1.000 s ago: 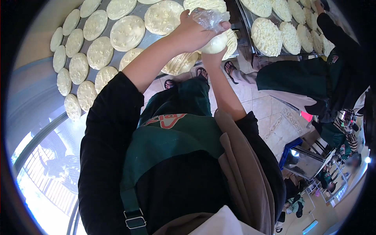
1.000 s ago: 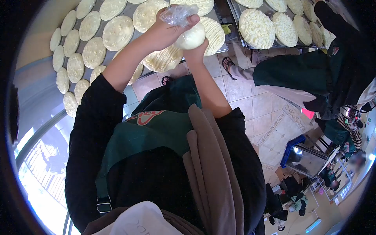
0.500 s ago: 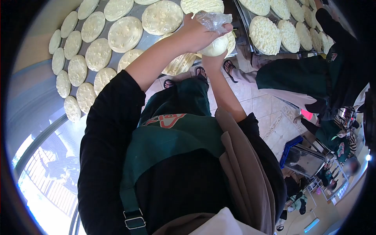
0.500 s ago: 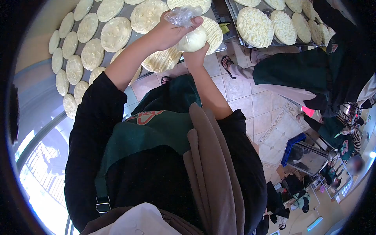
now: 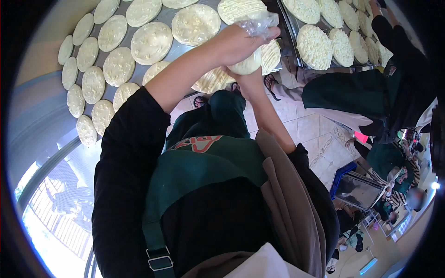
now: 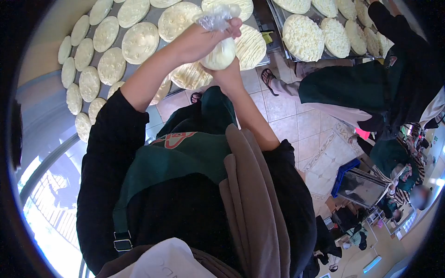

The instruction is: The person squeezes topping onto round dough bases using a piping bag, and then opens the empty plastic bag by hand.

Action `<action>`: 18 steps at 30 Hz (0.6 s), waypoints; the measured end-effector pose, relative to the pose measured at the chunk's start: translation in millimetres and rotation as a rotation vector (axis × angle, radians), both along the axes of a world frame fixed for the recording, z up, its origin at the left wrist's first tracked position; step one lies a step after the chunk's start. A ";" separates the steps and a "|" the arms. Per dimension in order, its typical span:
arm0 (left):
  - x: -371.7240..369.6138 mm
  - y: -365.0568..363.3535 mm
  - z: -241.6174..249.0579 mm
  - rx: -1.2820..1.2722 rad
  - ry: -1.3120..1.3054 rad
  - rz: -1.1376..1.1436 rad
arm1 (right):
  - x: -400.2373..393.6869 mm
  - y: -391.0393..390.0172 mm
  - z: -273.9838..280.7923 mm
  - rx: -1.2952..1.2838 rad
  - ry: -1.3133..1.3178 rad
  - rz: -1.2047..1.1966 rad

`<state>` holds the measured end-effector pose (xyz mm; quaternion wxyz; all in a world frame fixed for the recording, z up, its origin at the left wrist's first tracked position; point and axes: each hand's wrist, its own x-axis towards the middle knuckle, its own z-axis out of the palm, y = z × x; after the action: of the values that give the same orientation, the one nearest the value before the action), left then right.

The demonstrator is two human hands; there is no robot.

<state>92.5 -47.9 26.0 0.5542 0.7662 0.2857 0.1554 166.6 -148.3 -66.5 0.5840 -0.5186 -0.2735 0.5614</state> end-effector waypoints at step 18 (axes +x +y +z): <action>-40.0 135.0 67.5 0.693 0.202 0.279 | -16.9 209.7 17.4 0.395 -0.503 0.417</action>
<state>52.5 87.1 93.6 0.2050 0.8733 0.3709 0.2403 149.7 61.4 -49.0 0.4605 -0.4508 -0.6110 0.4599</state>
